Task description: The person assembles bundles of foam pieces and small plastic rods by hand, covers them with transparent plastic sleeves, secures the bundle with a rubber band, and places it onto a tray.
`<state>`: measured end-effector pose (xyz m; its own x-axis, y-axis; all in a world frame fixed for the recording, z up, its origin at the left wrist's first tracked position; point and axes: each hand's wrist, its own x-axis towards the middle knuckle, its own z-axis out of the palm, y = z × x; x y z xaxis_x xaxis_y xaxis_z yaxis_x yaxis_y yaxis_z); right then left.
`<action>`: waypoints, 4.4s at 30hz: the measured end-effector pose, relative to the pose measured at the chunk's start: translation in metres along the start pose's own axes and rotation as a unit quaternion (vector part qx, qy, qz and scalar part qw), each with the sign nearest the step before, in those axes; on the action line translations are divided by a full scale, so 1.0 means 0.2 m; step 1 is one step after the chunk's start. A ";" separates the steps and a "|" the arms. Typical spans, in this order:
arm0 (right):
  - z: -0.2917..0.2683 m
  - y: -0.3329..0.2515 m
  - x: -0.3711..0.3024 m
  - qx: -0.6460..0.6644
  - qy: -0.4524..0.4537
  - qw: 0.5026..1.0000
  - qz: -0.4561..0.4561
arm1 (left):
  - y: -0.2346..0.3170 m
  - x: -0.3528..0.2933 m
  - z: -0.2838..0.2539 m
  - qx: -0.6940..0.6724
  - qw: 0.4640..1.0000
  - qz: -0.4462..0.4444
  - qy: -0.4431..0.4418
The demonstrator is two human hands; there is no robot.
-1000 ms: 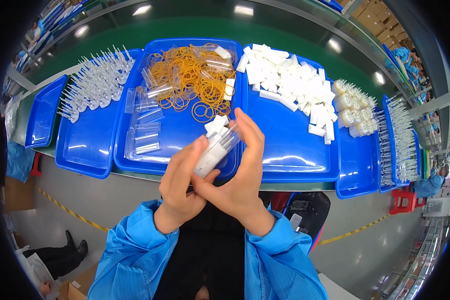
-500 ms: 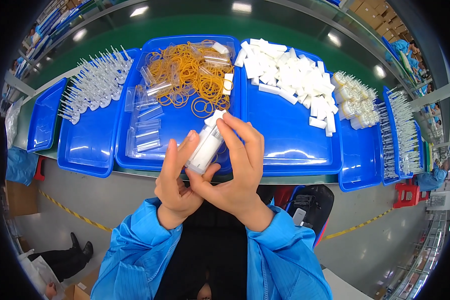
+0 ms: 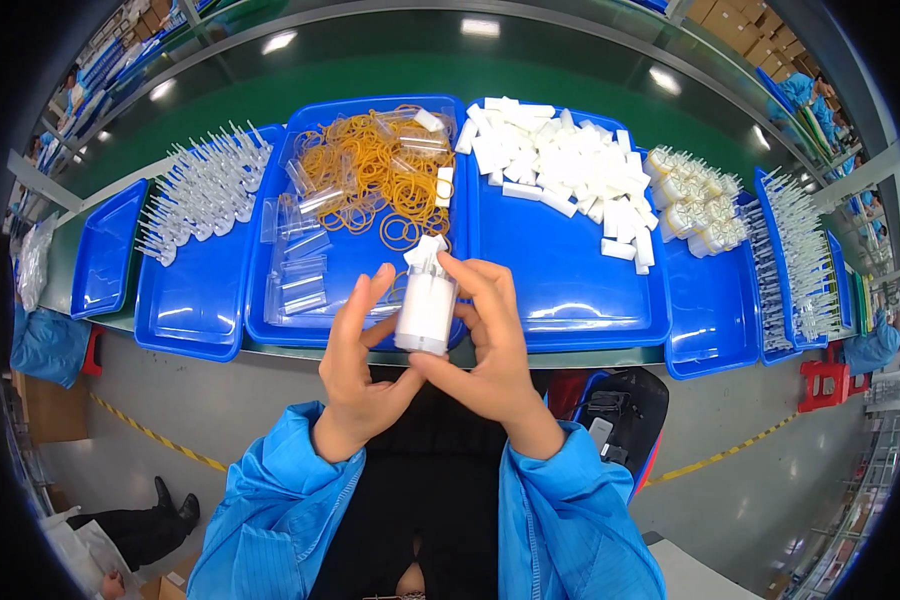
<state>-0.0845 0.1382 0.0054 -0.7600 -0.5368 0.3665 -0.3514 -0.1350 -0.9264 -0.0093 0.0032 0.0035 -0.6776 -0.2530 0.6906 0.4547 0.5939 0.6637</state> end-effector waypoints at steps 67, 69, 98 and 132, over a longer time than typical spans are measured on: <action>0.17 -0.29 0.36 -0.384 -0.186 0.900 -0.086 | -0.14 0.05 -0.25 -0.321 0.922 -0.218 -0.021; 0.14 -0.24 0.32 -0.176 -0.118 0.971 0.115 | -0.15 0.04 -0.25 -0.564 0.760 -0.323 -0.008; 0.00 -0.17 0.06 0.136 -0.027 0.978 0.158 | -0.07 0.09 -0.09 -0.124 0.990 -0.031 -0.054; -1.35 -0.01 -0.10 -0.265 0.446 0.850 0.093 | 0.20 0.26 -0.13 -0.476 0.834 -0.053 -0.273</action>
<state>-0.2158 0.3740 0.0226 -0.8583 0.3690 0.3566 -0.1971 0.4047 -0.8930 -0.0112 -0.0059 0.0744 -0.7873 0.2752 0.5518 0.4524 -0.3503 0.8201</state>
